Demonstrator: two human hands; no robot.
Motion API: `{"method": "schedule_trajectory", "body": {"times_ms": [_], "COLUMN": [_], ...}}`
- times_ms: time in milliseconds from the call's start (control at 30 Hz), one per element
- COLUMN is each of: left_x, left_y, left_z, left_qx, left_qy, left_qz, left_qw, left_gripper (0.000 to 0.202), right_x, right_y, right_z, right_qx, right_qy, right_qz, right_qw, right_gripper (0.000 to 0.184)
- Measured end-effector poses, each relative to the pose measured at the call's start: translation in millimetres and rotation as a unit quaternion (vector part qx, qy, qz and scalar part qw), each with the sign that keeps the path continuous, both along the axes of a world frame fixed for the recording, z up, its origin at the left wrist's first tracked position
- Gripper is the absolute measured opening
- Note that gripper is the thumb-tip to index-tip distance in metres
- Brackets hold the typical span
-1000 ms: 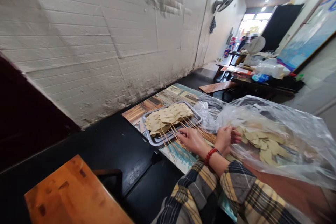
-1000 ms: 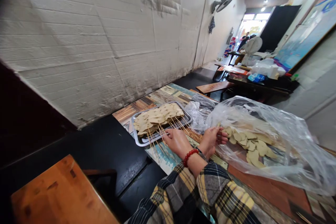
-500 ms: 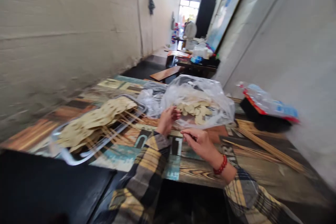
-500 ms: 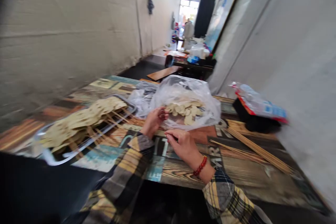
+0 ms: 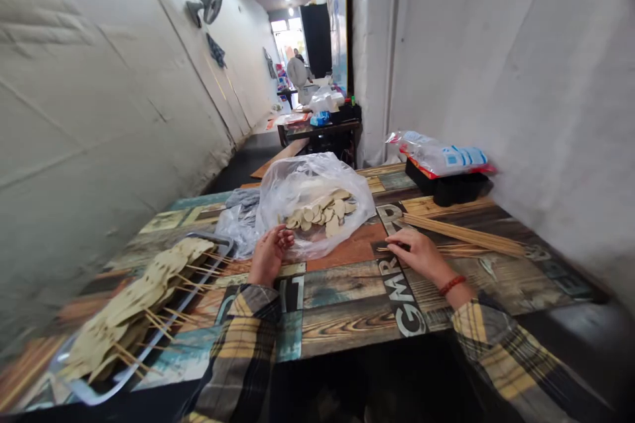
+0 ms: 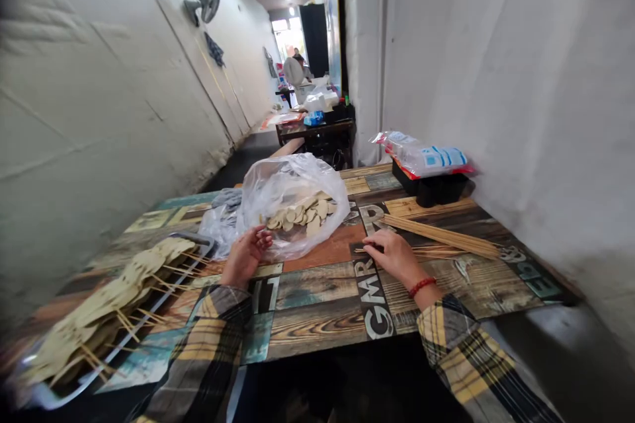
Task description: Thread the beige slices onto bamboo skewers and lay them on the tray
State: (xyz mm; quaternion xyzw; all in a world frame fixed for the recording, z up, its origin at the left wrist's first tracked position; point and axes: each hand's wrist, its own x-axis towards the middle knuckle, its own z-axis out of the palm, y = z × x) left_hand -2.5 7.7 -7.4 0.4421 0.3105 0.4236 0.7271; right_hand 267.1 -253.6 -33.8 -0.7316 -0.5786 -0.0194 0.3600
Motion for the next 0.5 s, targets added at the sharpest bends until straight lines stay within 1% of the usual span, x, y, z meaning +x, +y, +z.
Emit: {"method": "schedule_trajectory", "body": {"times_ms": [100, 167, 233, 300, 367, 400, 433, 467, 500], "left_x": [1.3, 3.7, 9.2, 19.1, 33.3, 41.5, 50.0, 58.3, 66.2], "left_y": [-6.5, -13.8, -25.3, -41.9, -62.4, -73.4, -84.5, -95.3, -105.6], "left_z": [7.1, 15.4, 24.5, 31.6, 34.6, 34.4, 33.3, 31.6, 29.6], "left_qx": [0.009, 0.022, 0.054, 0.105, 0.170, 0.203, 0.238, 0.279, 0.334], "left_qy": [0.008, 0.014, 0.025, 0.046, 0.094, 0.128, 0.168, 0.207, 0.246], "left_qz": [0.029, 0.056, 0.077, 0.076, 0.045, 0.016, -0.019, -0.053, -0.078], "left_qw": [0.999, 0.998, 0.995, 0.991, 0.980, 0.971, 0.957, 0.936, 0.906], "left_gripper": [0.021, 0.025, 0.029, 0.032, 0.033, 0.032, 0.031, 0.028, 0.024], "right_x": [-3.4, -4.8, -5.7, -7.3, -9.9, -11.4, -13.0, -14.3, -15.5], "right_y": [0.4, 1.5, 2.3, 2.6, 2.5, 2.3, 2.1, 1.8, 1.5], "right_z": [-1.2, -0.1, 1.1, 1.6, 1.7, 1.7, 1.7, 1.9, 2.0], "right_qx": [-0.001, 0.000, 0.001, 0.002, 0.002, 0.001, 0.000, -0.001, -0.001], "right_qy": [-0.028, -0.045, -0.058, -0.068, -0.077, -0.081, -0.086, -0.090, -0.095], "right_qz": [0.013, 0.016, 0.023, 0.032, 0.042, 0.047, 0.051, 0.056, 0.059], "right_qw": [1.000, 0.999, 0.998, 0.997, 0.996, 0.996, 0.995, 0.994, 0.994], "right_gripper": [0.015, 0.018, 0.022, 0.023, 0.024, 0.024, 0.024, 0.024, 0.025]}}
